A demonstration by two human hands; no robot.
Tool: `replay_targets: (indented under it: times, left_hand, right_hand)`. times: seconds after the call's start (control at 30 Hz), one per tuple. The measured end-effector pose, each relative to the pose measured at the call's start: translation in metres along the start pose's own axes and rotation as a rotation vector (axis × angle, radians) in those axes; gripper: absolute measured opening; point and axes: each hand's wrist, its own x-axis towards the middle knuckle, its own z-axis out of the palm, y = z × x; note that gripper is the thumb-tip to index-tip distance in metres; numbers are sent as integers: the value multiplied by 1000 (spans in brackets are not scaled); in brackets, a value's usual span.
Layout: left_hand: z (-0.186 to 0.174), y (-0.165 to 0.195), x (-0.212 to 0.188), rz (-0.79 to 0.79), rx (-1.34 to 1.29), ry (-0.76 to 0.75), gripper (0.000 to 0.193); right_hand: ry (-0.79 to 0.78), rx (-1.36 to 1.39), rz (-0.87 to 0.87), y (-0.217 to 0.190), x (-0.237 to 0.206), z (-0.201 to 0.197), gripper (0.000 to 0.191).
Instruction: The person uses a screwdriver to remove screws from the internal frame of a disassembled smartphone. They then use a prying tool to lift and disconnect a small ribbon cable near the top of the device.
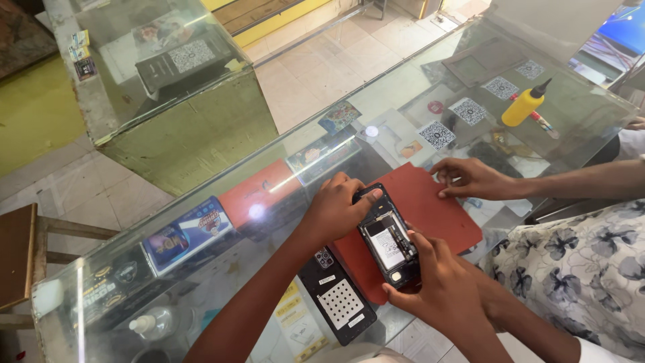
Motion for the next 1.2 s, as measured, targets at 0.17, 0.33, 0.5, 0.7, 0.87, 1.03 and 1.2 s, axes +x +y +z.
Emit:
replay_targets:
  times: [0.17, 0.33, 0.5, 0.7, 0.87, 1.03, 1.2]
  left_hand:
    - [-7, -17, -12, -66, 33, -55, 60]
    - [-18, -32, -37, -107, 60, -60, 63]
    - [-34, -43, -64, -177, 79, -38, 64]
    - [-34, -59, -74, -183, 132, -8, 65]
    - [-22, -71, -77, -203, 122, -33, 65]
    - [-18, -73, -87, -227, 182, -67, 61]
    - [-26, -85, -100, -108, 91, 158, 57]
  right_hand:
    - [-112, -18, 43, -20, -5, 6, 108]
    - [-152, -15, -57, -38, -12, 16, 106]
    - [-214, -36, -79, -58, -17, 26, 104]
    - [-320, -101, -5, -75, -18, 34, 102]
    - [-340, -126, -17, -74, -16, 40, 104]
    - [-360, -110, -24, -64, -24, 47, 105]
    - [14, 464, -277, -31, -9, 44, 40]
